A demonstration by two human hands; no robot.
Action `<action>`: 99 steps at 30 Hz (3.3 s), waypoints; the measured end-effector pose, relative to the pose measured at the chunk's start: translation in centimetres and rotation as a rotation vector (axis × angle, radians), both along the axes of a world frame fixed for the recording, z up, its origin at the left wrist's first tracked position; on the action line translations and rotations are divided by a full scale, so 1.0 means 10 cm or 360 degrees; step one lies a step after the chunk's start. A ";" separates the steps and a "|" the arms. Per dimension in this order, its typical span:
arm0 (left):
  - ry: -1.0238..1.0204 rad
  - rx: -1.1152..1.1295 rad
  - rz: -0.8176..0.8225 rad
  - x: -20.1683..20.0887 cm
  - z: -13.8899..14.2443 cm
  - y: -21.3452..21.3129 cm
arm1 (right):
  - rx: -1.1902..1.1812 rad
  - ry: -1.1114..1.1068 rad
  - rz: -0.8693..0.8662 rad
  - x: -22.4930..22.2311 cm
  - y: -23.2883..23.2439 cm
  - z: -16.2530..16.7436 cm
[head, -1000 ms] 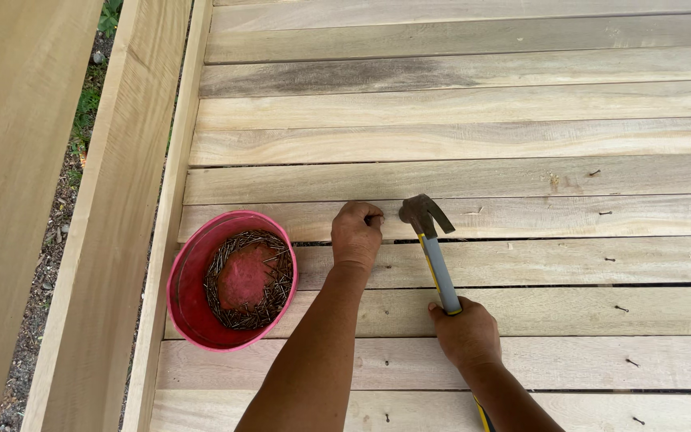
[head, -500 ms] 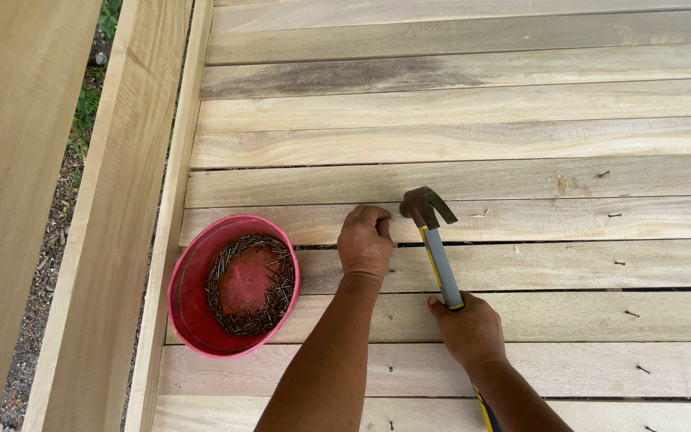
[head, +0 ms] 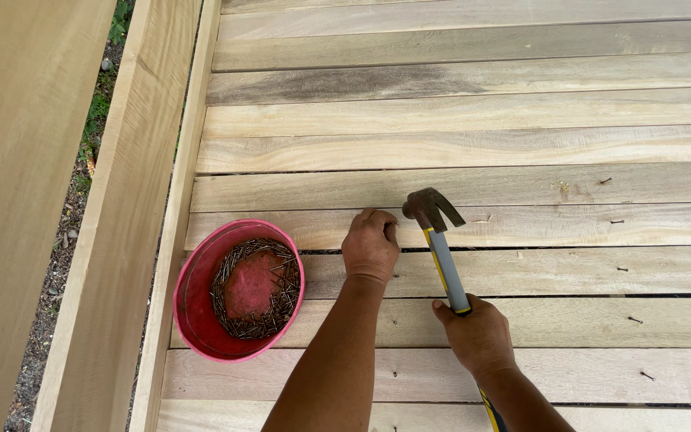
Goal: The person repeatedly picks nails from a pink bucket and hammers them into a wooden slatted surface. The person uses a hammer to drive each nail into the wood one at a time.
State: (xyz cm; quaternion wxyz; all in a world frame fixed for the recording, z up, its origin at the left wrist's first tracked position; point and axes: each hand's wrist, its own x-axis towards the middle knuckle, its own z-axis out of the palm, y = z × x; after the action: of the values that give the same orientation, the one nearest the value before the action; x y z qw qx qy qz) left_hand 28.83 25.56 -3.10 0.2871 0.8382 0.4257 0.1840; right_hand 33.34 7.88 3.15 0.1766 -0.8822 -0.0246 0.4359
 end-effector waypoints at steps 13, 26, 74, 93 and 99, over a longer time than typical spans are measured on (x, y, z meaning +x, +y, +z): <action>0.0030 0.0003 0.0020 0.03 -0.04 0.04 | -0.0059 -0.0089 0.0250 0.01 -0.09 0.15; 0.0120 -0.0162 -0.0092 -0.02 0.07 0.08 | -0.0044 -0.0053 0.0203 0.00 -0.17 0.06; 0.0975 -0.0060 -0.0373 -0.33 0.04 0.12 | -0.0037 -0.0121 0.0281 -0.04 -0.14 0.08; 0.0348 -0.0400 -0.0244 -0.03 0.25 0.03 | -0.0073 0.0054 -0.0085 0.01 -0.06 -0.01; 0.0228 -0.0374 -0.0240 -0.12 0.21 -0.06 | -0.0100 0.0054 -0.0051 0.04 -0.07 -0.03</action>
State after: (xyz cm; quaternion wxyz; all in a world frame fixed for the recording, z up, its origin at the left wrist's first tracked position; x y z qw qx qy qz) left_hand 27.67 24.99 -1.03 0.3650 0.8394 0.3995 0.0505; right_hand 33.73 7.20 2.89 0.1561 -0.8800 0.0062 0.4485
